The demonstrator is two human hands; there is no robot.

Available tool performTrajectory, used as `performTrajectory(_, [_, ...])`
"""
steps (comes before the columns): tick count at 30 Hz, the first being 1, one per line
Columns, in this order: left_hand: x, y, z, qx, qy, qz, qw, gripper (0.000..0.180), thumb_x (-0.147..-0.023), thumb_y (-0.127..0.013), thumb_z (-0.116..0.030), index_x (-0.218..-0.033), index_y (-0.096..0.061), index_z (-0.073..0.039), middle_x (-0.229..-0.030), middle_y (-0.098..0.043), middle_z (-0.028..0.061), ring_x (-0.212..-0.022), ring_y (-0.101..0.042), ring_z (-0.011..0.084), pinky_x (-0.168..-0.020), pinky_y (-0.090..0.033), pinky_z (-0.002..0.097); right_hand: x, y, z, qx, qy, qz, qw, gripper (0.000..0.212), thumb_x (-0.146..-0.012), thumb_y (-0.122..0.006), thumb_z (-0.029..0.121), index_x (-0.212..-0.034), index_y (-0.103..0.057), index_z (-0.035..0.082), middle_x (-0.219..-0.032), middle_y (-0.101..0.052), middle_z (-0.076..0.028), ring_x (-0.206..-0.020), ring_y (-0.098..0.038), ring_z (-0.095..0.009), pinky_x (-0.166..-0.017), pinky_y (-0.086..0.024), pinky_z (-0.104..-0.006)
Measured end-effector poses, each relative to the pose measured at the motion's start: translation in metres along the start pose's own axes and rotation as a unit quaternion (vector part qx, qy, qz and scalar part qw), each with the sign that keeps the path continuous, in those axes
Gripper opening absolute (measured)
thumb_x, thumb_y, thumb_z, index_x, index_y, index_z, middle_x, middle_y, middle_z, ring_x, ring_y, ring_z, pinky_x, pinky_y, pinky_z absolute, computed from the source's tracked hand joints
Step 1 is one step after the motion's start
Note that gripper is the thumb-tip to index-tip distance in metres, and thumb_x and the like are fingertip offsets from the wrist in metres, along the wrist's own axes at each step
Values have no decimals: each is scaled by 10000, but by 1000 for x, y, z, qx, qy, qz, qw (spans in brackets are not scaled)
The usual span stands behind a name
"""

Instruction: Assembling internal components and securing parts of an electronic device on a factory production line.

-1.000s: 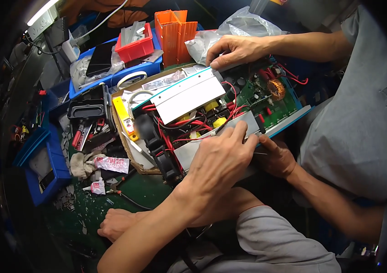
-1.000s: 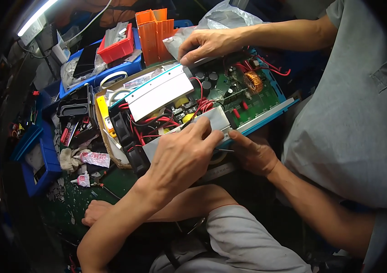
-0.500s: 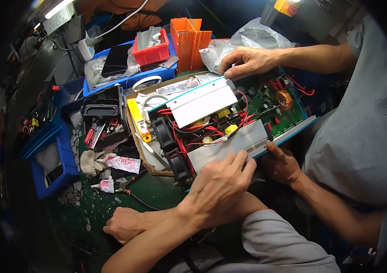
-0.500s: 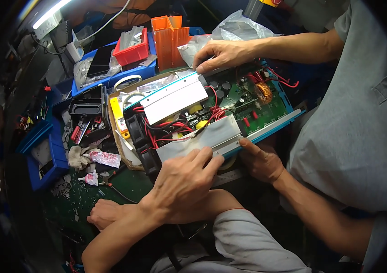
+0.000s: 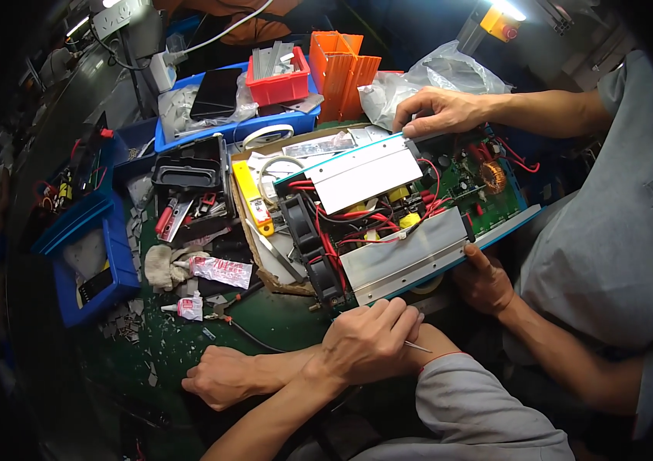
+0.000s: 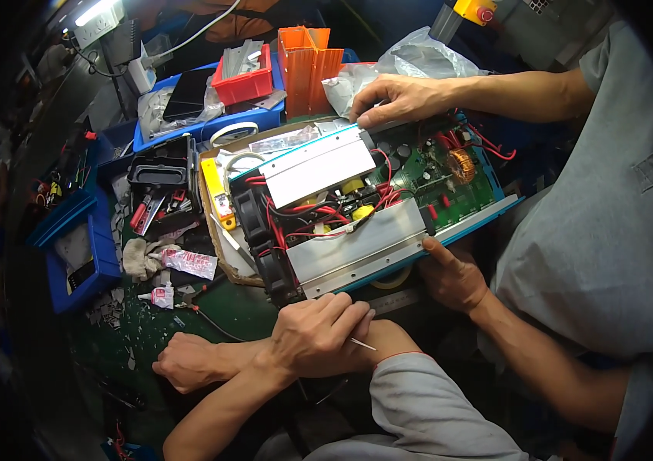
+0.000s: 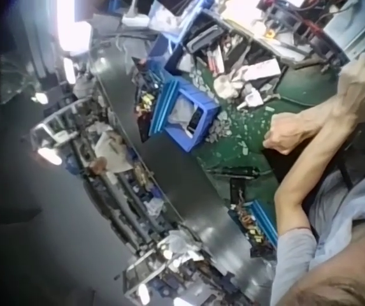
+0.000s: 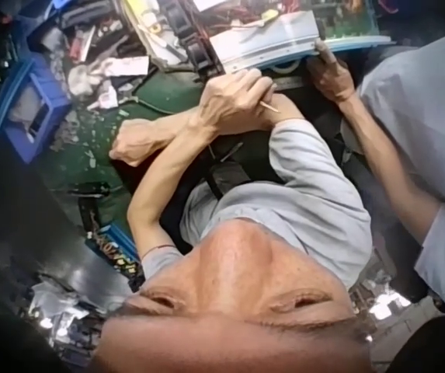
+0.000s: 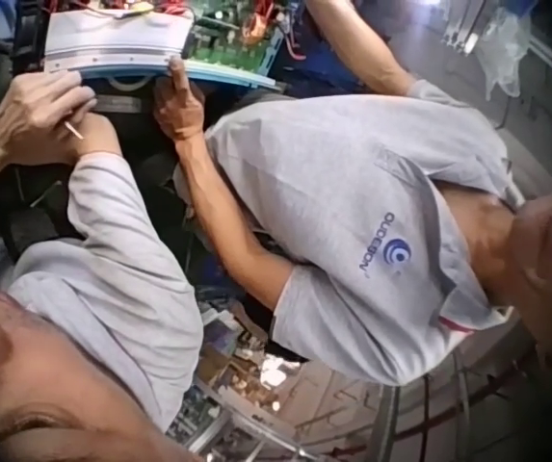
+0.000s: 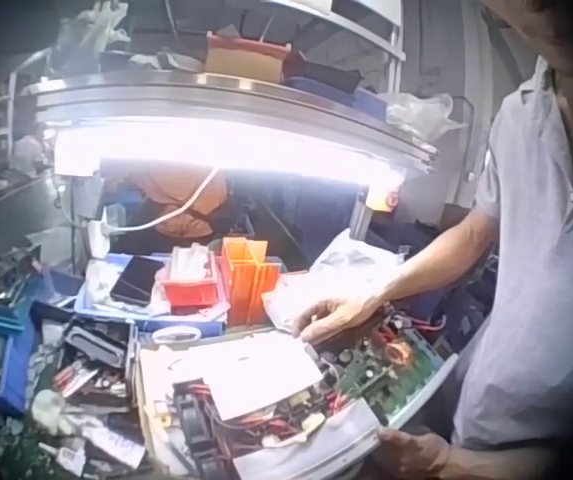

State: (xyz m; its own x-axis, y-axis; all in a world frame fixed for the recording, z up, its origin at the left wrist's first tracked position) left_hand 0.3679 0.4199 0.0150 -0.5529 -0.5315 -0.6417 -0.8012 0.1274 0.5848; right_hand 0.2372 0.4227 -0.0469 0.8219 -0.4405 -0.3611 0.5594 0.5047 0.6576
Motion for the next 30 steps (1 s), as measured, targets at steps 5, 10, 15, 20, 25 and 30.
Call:
performTrajectory(5, [6,0,-1,-27,-51,-11,998,186,-805,-774,-192,-920,-696,-69,-731,-542,6,-589,-574,144,-489,-427,274,3,-4,-2,-9,36,-78,996,153,-803,-606,143,-659,-569,108,-639,-626,-87,-575,-637,-327,-492,-496,-454])
performTrajectory(10, [12,-2,-2,-52,-58,-26,997,224,-813,-782,-240,-938,-701,-72,-738,-543,0,-586,-566,139,-493,-426,276,3,-6,0,2,45,-78,996,150,-803,-604,150,-661,-574,113,-638,-627,-83,-571,-635,-327,-489,-496,-454])
performTrajectory(15, [9,4,-3,-43,-39,7,998,183,-802,-783,-187,-923,-700,-78,-743,-569,2,-590,-579,140,-498,-436,269,6,-9,-2,14,32,-84,996,148,-804,-603,157,-663,-579,118,-636,-628,-80,-568,-634,-326,-486,-495,-453])
performTrajectory(20, [6,3,-4,-28,-16,-4,999,145,-791,-779,-119,-902,-694,-78,-688,-545,13,-561,-575,157,-504,-454,284,4,-13,-4,31,56,-95,993,133,-795,-607,195,-677,-600,134,-633,-637,-64,-563,-637,-316,-484,-497,-443])
performTrajectory(25, [6,0,-6,-32,2,3,999,153,-775,-786,-103,-886,-686,-70,-678,-541,20,-556,-573,163,-499,-459,291,4,-16,-6,39,59,-101,992,124,-791,-615,208,-690,-608,136,-637,-635,-59,-562,-638,-311,-481,-494,-437])
performTrajectory(30, [5,-1,-6,-27,14,-1,1000,156,-766,-793,-103,-876,-688,-68,-677,-541,23,-554,-572,170,-498,-460,296,4,-18,-5,41,80,-140,986,164,-759,-660,206,-652,-559,134,-602,-587,-53,-503,-599,-311,-434,-465,-420])
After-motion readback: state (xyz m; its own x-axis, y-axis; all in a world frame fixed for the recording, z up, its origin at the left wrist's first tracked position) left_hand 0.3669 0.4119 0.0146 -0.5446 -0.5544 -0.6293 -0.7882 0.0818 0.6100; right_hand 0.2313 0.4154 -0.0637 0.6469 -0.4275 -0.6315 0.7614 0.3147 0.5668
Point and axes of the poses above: each hand's wrist, its own x-axis away from the middle knuckle, its own y-axis out of the back of the hand, z = x × y, the point moved 2 cm from there along -x, towards the middle knuckle
